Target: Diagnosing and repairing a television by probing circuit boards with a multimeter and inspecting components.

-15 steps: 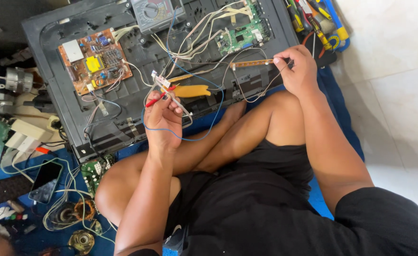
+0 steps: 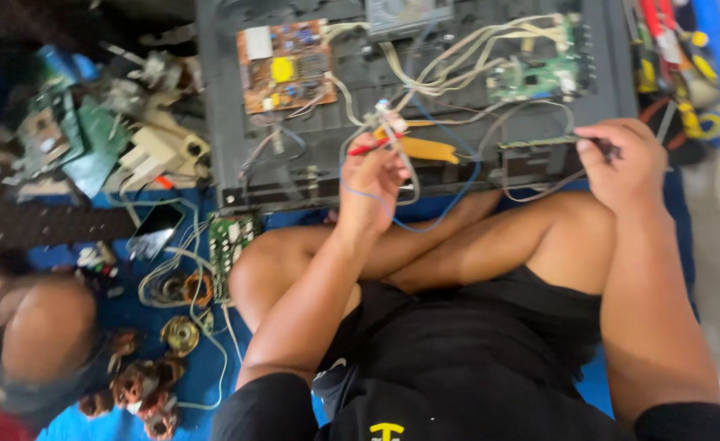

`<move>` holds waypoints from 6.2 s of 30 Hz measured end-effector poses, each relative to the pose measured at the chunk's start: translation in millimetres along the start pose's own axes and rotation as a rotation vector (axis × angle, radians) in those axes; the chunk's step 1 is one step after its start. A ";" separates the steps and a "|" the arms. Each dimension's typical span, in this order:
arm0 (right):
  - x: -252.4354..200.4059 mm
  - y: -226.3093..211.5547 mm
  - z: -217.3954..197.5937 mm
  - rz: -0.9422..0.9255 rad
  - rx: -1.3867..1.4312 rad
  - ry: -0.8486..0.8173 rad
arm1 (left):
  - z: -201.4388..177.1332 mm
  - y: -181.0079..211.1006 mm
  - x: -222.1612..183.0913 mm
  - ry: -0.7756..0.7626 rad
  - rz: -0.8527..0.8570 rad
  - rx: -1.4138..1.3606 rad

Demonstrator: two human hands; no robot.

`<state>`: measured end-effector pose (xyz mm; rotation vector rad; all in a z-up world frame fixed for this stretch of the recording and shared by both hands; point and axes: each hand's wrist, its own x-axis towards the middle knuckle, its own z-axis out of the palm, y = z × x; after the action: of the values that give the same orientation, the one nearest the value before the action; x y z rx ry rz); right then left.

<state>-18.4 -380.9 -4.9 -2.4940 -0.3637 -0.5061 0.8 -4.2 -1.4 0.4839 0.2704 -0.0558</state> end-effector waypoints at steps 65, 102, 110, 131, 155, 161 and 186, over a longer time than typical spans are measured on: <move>-0.4 15.9 15.1 0.170 -0.047 0.061 | 15.9 8.6 -11.6 0.019 -0.009 0.129; -32.4 93.3 50.4 0.278 0.271 0.021 | 6.9 -4.1 -6.7 -0.042 0.170 0.249; -28.3 77.5 43.6 0.271 0.253 0.018 | 10.2 -5.1 -8.1 -0.071 0.244 0.286; -19.4 54.0 25.3 0.078 0.077 0.063 | 14.6 -4.3 -10.1 -0.034 0.236 0.310; -8.7 29.8 16.6 0.094 -0.083 0.085 | 10.5 -3.3 -11.3 -0.050 0.196 0.336; -7.4 29.5 16.9 0.073 -0.082 0.097 | 5.2 -6.8 -8.8 -0.076 0.211 0.314; -10.4 31.8 17.5 0.088 -0.104 0.079 | 12.7 0.4 -15.4 -0.067 0.188 0.330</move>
<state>-11.4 -397.9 -37.9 -2.5678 -0.2006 -0.5990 -10.8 -9.9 13.7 0.8317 0.1489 0.0682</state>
